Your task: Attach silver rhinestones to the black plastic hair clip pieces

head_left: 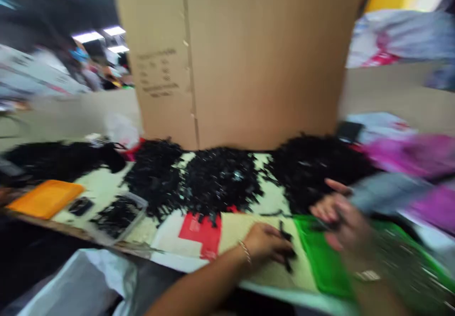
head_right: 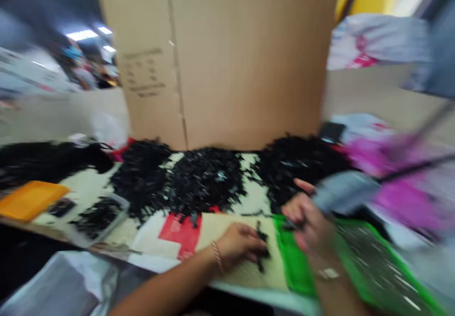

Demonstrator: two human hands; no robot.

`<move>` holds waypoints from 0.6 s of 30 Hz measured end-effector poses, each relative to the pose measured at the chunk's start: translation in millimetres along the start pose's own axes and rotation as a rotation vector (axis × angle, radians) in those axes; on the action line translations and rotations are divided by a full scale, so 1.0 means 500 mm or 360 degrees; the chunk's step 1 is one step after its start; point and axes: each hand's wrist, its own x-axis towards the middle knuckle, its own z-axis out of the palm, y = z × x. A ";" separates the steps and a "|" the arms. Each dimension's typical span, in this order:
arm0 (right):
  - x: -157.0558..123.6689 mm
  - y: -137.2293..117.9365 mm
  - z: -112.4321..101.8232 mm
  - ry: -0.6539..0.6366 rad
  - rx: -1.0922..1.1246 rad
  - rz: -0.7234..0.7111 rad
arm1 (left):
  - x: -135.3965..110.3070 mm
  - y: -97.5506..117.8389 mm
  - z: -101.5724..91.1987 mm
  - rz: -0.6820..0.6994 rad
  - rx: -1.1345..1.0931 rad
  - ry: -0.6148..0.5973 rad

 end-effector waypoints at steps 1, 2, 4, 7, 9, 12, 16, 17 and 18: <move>-0.013 -0.015 -0.022 -0.0060 0.0097 0.0139 | -0.002 0.001 -0.002 -0.0026 -0.0013 -0.0045; -0.022 -0.025 -0.033 -0.0048 0.0195 0.0268 | -0.002 0.002 -0.006 -0.0038 -0.0021 -0.0087; -0.030 -0.030 -0.033 -0.0001 0.0284 0.0337 | 0.000 0.005 -0.014 -0.0051 -0.0017 -0.0180; -0.028 -0.018 -0.018 0.0011 0.0359 0.0347 | -0.002 0.009 -0.021 -0.0040 0.0019 -0.0256; -0.029 -0.011 -0.012 -0.0004 0.0392 0.0356 | -0.007 0.011 -0.020 -0.0036 0.0061 -0.0260; -0.036 -0.006 -0.009 -0.0037 0.0427 0.0392 | -0.012 0.014 -0.017 -0.0049 0.0088 -0.0241; -0.045 0.001 -0.002 -0.0095 0.0460 0.0435 | -0.013 0.016 -0.015 -0.0056 0.0076 -0.0229; -0.047 0.003 0.001 -0.0108 0.0462 0.0444 | -0.013 0.017 -0.015 -0.0055 0.0082 -0.0225; -0.048 0.006 0.003 -0.0117 0.0461 0.0451 | -0.013 0.017 -0.015 -0.0054 0.0090 -0.0220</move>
